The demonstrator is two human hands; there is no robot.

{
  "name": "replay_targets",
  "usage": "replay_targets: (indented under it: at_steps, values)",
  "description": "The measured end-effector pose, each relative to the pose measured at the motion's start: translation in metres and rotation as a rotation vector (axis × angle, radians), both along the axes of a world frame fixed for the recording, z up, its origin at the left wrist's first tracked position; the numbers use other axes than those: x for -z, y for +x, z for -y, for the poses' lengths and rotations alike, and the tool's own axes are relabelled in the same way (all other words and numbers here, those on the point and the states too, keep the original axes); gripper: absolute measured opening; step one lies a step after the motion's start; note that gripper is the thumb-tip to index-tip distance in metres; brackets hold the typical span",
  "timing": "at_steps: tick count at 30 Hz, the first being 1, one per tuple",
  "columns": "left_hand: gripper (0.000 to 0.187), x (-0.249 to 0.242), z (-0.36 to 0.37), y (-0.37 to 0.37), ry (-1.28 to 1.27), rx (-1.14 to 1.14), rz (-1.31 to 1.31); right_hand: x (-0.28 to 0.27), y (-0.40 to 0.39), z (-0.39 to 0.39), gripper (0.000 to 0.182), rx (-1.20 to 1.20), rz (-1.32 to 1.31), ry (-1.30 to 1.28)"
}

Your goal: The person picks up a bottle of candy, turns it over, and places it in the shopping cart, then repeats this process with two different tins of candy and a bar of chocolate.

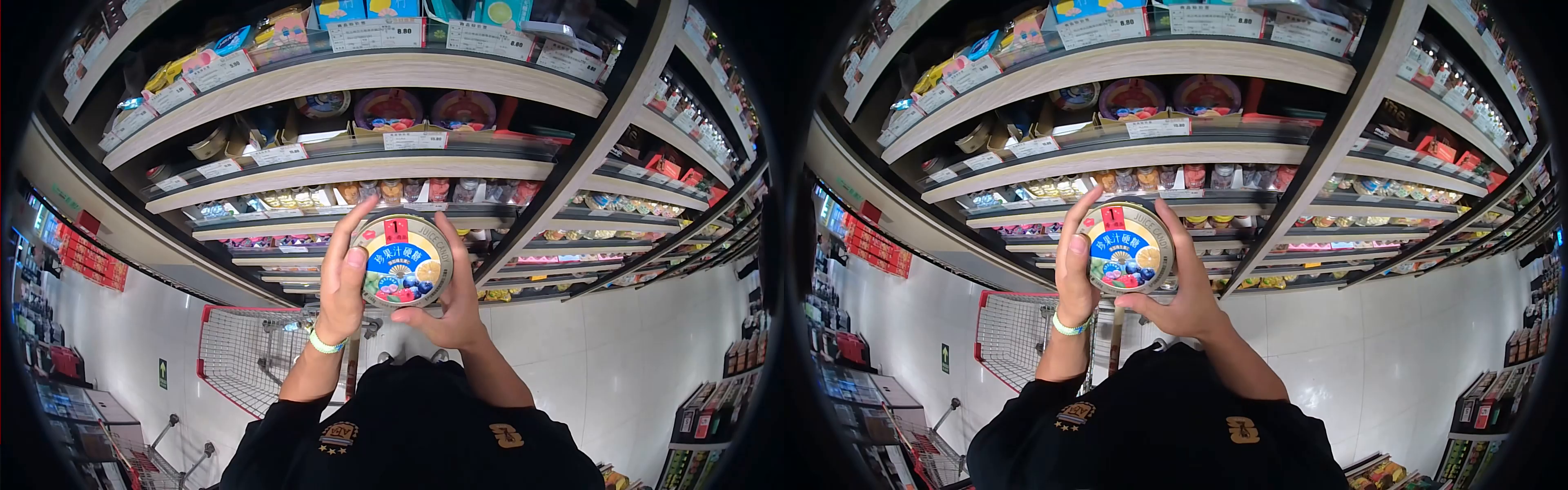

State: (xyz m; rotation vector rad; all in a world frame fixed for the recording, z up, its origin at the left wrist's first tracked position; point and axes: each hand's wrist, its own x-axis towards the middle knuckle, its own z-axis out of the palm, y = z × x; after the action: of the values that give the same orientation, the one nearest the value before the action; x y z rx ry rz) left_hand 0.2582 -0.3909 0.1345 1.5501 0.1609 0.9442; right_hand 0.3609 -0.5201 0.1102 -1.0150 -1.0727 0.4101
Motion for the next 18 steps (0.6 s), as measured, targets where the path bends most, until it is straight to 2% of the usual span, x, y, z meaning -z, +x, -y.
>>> replay_targets:
  at_steps: [5,7,10,13,18]
  values:
    - [0.057,-0.0053,0.0063,-0.0043,-0.041,0.044,-0.006,-0.0019,0.0021,-0.0025,0.117,0.037,0.104,0.021]
    - [0.056,-0.0066,0.0068,-0.0047,-0.055,0.072,-0.026,0.0003,0.003,-0.003,0.116,0.16,0.227,-0.002]
    - [0.054,-0.0088,0.0073,-0.006,0.056,0.037,-0.029,-0.0012,0.0071,-0.0013,0.123,0.188,0.36,-0.005]
    - [0.053,-0.0072,0.0057,-0.0059,0.107,0.023,-0.021,0.0,0.0048,-0.0031,0.113,0.186,0.268,0.035]
    - [0.051,-0.0073,0.0061,-0.0052,0.091,0.02,-0.053,0.0015,0.0031,-0.0029,0.112,0.185,0.206,-0.008]
